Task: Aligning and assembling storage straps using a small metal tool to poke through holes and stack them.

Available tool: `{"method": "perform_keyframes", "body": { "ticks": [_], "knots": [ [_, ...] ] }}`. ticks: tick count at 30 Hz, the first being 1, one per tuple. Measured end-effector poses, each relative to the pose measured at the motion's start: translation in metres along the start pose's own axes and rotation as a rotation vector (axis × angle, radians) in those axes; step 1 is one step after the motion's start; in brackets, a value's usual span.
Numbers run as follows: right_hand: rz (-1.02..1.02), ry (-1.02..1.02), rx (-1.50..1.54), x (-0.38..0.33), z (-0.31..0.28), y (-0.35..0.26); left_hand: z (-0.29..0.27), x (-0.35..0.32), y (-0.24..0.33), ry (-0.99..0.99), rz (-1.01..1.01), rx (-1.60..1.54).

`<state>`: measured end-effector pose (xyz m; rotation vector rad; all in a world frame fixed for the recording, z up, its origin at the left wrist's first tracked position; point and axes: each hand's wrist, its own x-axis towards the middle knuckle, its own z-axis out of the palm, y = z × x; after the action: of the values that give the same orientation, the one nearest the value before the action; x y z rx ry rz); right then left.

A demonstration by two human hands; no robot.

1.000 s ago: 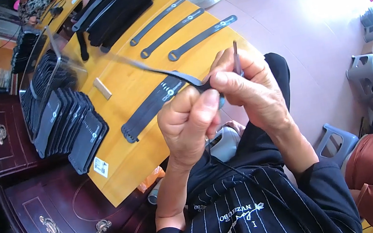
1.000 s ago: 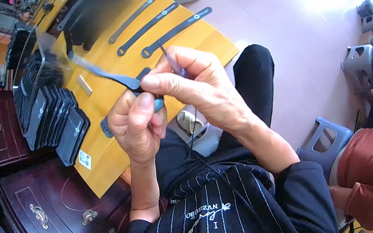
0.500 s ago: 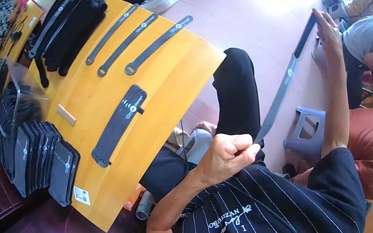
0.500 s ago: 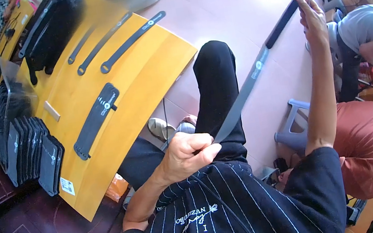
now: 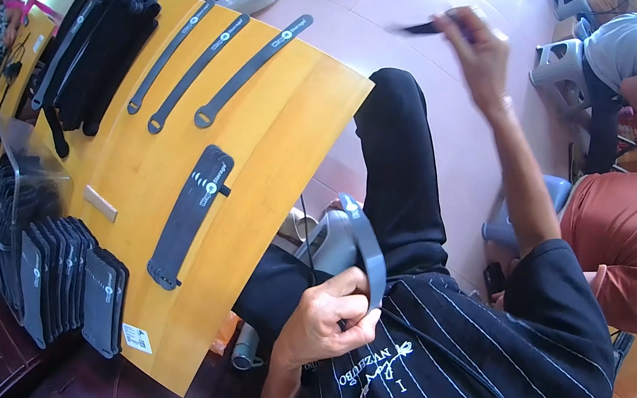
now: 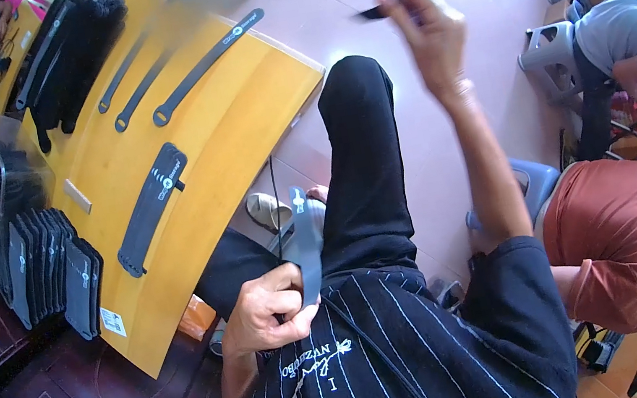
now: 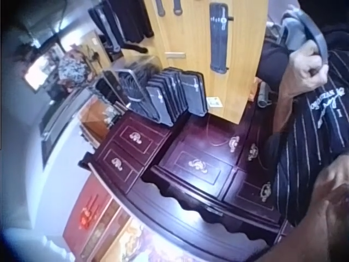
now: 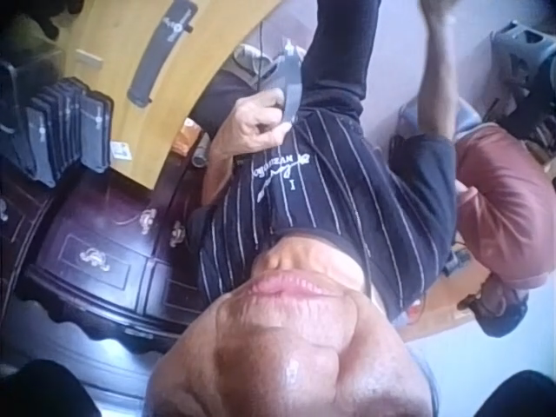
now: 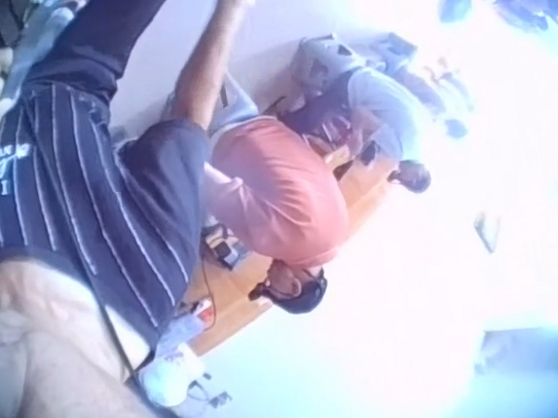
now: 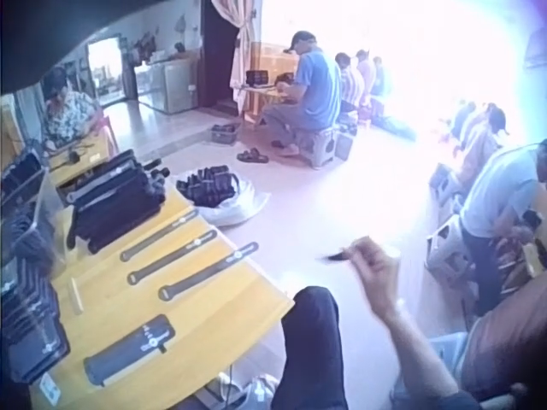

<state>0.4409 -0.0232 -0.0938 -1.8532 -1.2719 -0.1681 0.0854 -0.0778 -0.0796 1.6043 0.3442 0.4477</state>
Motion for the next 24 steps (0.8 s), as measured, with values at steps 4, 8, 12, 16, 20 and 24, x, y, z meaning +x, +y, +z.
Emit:
{"method": "perform_keyframes", "body": {
  "ticks": [4, 8, 12, 16, 20, 24],
  "knots": [
    [-0.232, -0.061, 0.003, -0.030, 0.031, -0.056, 0.003, -0.010, 0.005, 0.020, -0.057, -0.002],
    [-0.286, -0.220, 0.017, -0.054, 0.053, -0.091, 0.009, -0.032, -0.006, 0.135, -0.074, -0.031],
    [-0.262, -0.352, -0.008, -0.069, 0.070, -0.117, 0.010, -0.064, -0.006, 0.330, -0.278, -0.115],
    [-0.231, -0.407, 0.031, -0.080, 0.080, -0.133, 0.006, -0.084, -0.002, 0.439, -0.266, -0.318],
    [-0.163, -0.467, 0.055, -0.081, 0.088, -0.141, 0.000, -0.095, -0.008, 0.456, -0.199, -0.307],
    [-0.127, -0.491, 0.116, -0.077, 0.097, -0.155, -0.002, -0.099, -0.001, 0.482, -0.190, -0.225]
  ]
}}
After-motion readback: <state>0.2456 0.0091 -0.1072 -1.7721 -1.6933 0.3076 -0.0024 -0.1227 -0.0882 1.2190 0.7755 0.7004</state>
